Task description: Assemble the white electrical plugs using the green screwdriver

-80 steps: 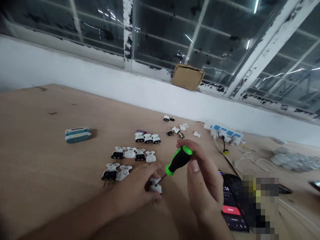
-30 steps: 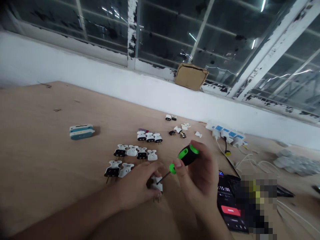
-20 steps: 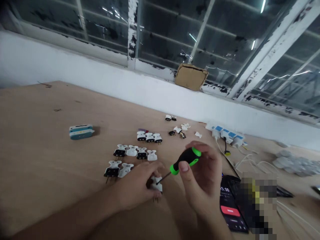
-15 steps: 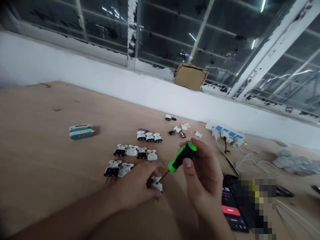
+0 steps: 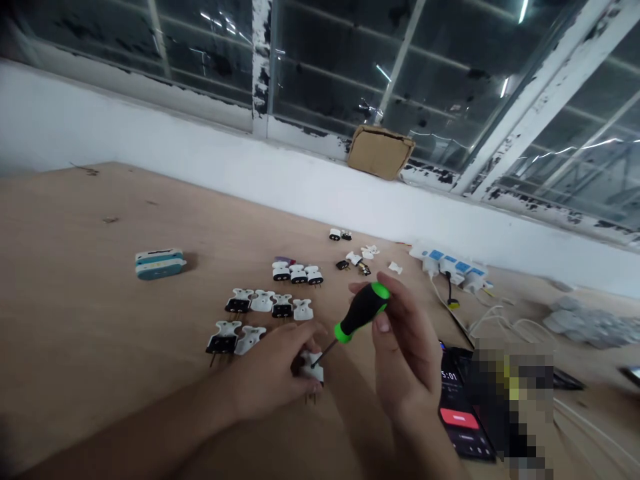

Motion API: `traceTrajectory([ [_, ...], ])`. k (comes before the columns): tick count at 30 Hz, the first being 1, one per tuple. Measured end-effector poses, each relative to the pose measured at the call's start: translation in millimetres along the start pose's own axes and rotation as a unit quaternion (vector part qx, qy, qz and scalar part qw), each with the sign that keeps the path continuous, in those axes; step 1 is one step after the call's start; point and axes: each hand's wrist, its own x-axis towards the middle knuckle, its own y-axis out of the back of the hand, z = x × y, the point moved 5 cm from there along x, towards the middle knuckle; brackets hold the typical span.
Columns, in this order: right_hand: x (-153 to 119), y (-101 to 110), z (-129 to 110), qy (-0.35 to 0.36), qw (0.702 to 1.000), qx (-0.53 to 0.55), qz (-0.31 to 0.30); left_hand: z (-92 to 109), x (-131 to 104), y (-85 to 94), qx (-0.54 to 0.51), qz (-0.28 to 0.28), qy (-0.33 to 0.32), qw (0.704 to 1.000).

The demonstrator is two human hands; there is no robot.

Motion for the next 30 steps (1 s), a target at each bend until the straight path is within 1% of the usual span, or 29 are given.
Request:
traceTrajectory([
  [2, 0, 2, 0, 0.011, 1.000, 0.004, 0.010, 0, 0, 0.2, 0.000, 0.001, 0.000, 1.000],
  [4, 0, 5, -2, 0.018, 0.999, -0.013, 0.039, 1, -1, 0.8, 0.001, 0.005, -0.005, 1.000],
  [6, 0, 6, -4, 0.010, 0.998, -0.017, 0.059, 1, -2, 1.2, 0.001, 0.006, -0.005, 1.000],
  [11, 0, -3, -8, -0.010, 0.999, 0.038, 0.012, 2, -2, 2.0, 0.001, -0.003, 0.000, 1.000],
  [13, 1, -5, -8, -0.008, 0.999, 0.032, 0.002, 2, -2, 2.1, -0.001, -0.001, -0.004, 1.000],
  [17, 3, -4, -7, 0.011, 1.000, -0.012, 0.010, 0, -1, 0.7, 0.003, 0.005, -0.008, 1.000],
  [23, 7, -2, 4, -0.058, 0.997, 0.033, -0.028, -2, 0, -1.1, 0.014, 0.003, -0.012, 1.000],
  [28, 6, 0, 4, -0.050, 0.998, 0.027, -0.024, 0, 0, 0.9, 0.022, 0.007, -0.013, 1.000],
  [30, 5, -2, 3, -0.048, 0.997, 0.042, -0.032, 1, 0, 1.4, 0.026, 0.006, -0.016, 0.999],
])
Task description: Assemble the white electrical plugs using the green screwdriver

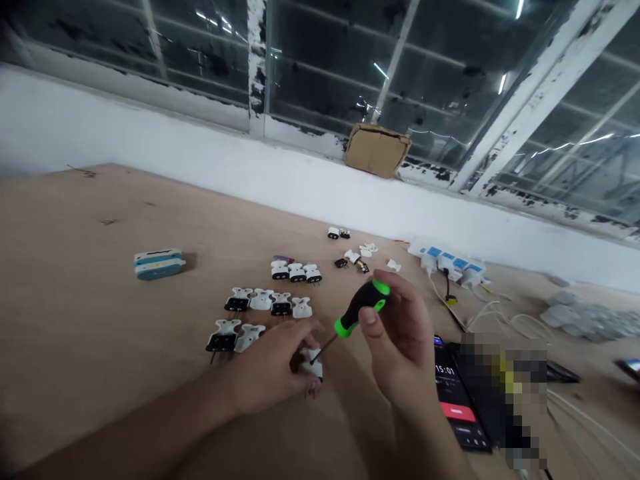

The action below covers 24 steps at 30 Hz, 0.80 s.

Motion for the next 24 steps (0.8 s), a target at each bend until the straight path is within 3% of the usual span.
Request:
traceTrajectory([
  [5, 1, -3, 0, -0.004, 0.999, 0.041, -0.007, 0, 0, 0.9, -0.011, 0.003, -0.003, 1.000],
  [12, 15, 18, 9, -0.032, 0.992, 0.085, 0.082, 0, 0, 0.5, -0.016, -0.002, -0.017, 1.000],
  [17, 25, 39, 38, -0.082, 0.985, 0.042, 0.143, -1, 1, -0.8, 0.027, -0.008, -0.041, 0.999],
  [19, 28, 43, 57, -0.124, 0.984, -0.044, 0.120, -1, 2, -1.8, 0.041, -0.013, -0.064, 0.997],
  [21, 30, 41, 78, -0.170, 0.973, -0.150, 0.050, -1, 2, -2.3, 0.053, -0.015, -0.081, 0.995],
  [24, 30, 40, 100, -0.183, 0.958, -0.220, -0.004, 0, 2, -2.1, 0.063, -0.017, -0.086, 0.994],
])
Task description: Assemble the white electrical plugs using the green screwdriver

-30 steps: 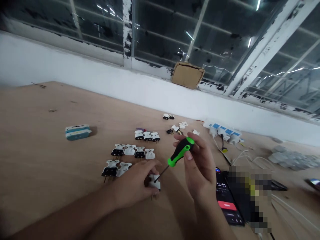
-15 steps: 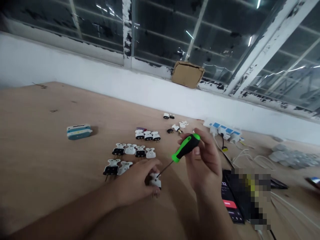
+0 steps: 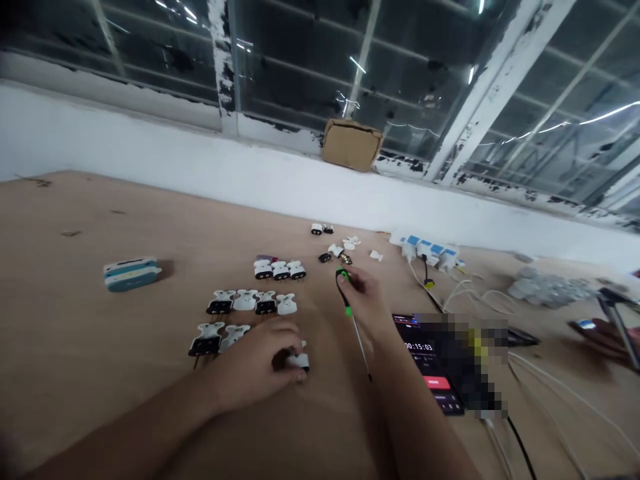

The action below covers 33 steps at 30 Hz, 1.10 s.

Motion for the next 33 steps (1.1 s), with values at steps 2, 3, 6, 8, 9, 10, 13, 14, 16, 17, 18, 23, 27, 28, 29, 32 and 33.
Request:
traceTrajectory([
  [2, 2, -3, 7, 0.009, 0.999, -0.046, -0.012, 1, 0, 0.3, 0.008, -0.004, 0.000, 1.000],
  [3, 3, -4, 10, 0.013, 0.997, -0.076, -0.017, 1, 0, 0.6, 0.011, -0.005, -0.001, 1.000],
  [6, 2, -5, 16, 0.020, 0.985, -0.169, -0.031, 2, 0, 1.6, 0.014, -0.009, 0.002, 1.000],
  [8, 1, -5, 19, 0.018, 0.974, -0.222, -0.039, 2, 1, 1.8, 0.012, -0.013, 0.004, 1.000],
  [9, 1, -5, 21, 0.016, 0.969, -0.244, -0.041, 3, 0, 1.6, 0.011, -0.014, 0.005, 1.000],
  [10, 1, -5, 22, 0.013, 0.963, -0.264, -0.043, 3, 0, 1.3, 0.009, -0.015, 0.004, 1.000],
  [13, 1, -6, 25, 0.009, 0.950, -0.308, -0.048, 4, -1, 0.7, 0.004, -0.009, 0.003, 1.000],
  [14, 1, -7, 25, 0.010, 0.947, -0.319, -0.049, 4, -2, 0.6, 0.003, -0.007, 0.003, 1.000],
  [16, 1, -8, 25, 0.011, 0.941, -0.334, -0.050, 4, -3, 0.4, 0.002, -0.007, 0.004, 1.000],
  [17, 1, -8, 25, 0.013, 0.940, -0.339, -0.048, 4, -3, 0.3, 0.001, -0.010, 0.006, 1.000],
  [18, 1, -8, 24, 0.016, 0.938, -0.342, -0.046, 4, -3, 0.3, 0.001, -0.015, 0.010, 1.000],
  [23, -3, -9, 11, 0.044, 0.943, -0.329, -0.025, 3, -4, 1.1, -0.002, -0.026, 0.023, 0.999],
  [27, -18, -23, -14, 0.076, 0.955, -0.280, -0.061, 2, -5, 2.2, 0.002, -0.022, 0.021, 1.000],
  [28, -22, -28, -20, 0.081, 0.957, -0.269, -0.076, 2, -5, 2.5, 0.003, -0.020, 0.022, 1.000],
  [29, -26, -32, -27, 0.084, 0.957, -0.263, -0.087, 2, -5, 2.6, 0.003, -0.019, 0.024, 1.000],
  [32, -35, -41, -38, 0.085, 0.957, -0.251, -0.116, 1, -5, 2.2, 0.002, -0.016, 0.023, 1.000],
  [33, -36, -42, -39, 0.079, 0.958, -0.245, -0.129, 0, -4, 1.7, 0.001, -0.017, 0.022, 1.000],
])
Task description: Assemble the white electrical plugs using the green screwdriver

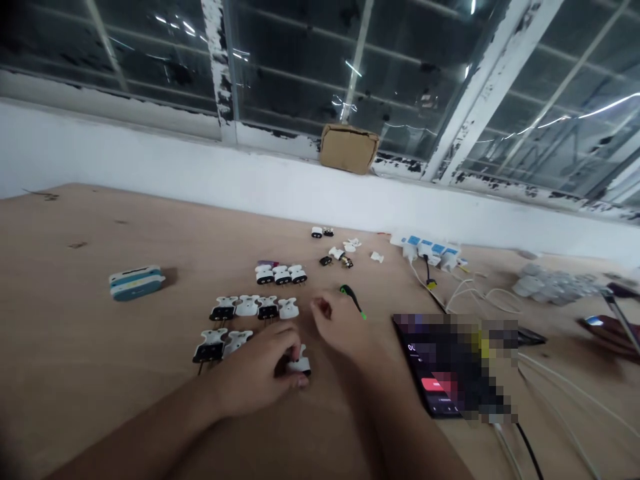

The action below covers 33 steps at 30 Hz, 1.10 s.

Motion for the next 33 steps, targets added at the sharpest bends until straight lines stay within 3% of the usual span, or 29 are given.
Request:
traceTrajectory([
  [8, -1, -10, 13, -0.011, 0.988, 0.095, -0.123, -2, 2, 0.4, -0.011, -0.003, 0.016, 1.000],
  [13, -7, -12, 7, 0.003, 0.958, 0.159, -0.240, 0, 1, 2.3, -0.013, 0.000, 0.010, 1.000],
  [18, -13, -13, 2, 0.011, 0.932, 0.183, -0.314, 0, 1, 5.1, -0.015, 0.008, 0.021, 1.000],
  [33, -17, -24, -3, 0.039, 0.913, 0.196, -0.355, 2, -4, 9.0, 0.015, 0.015, 0.074, 0.997],
])
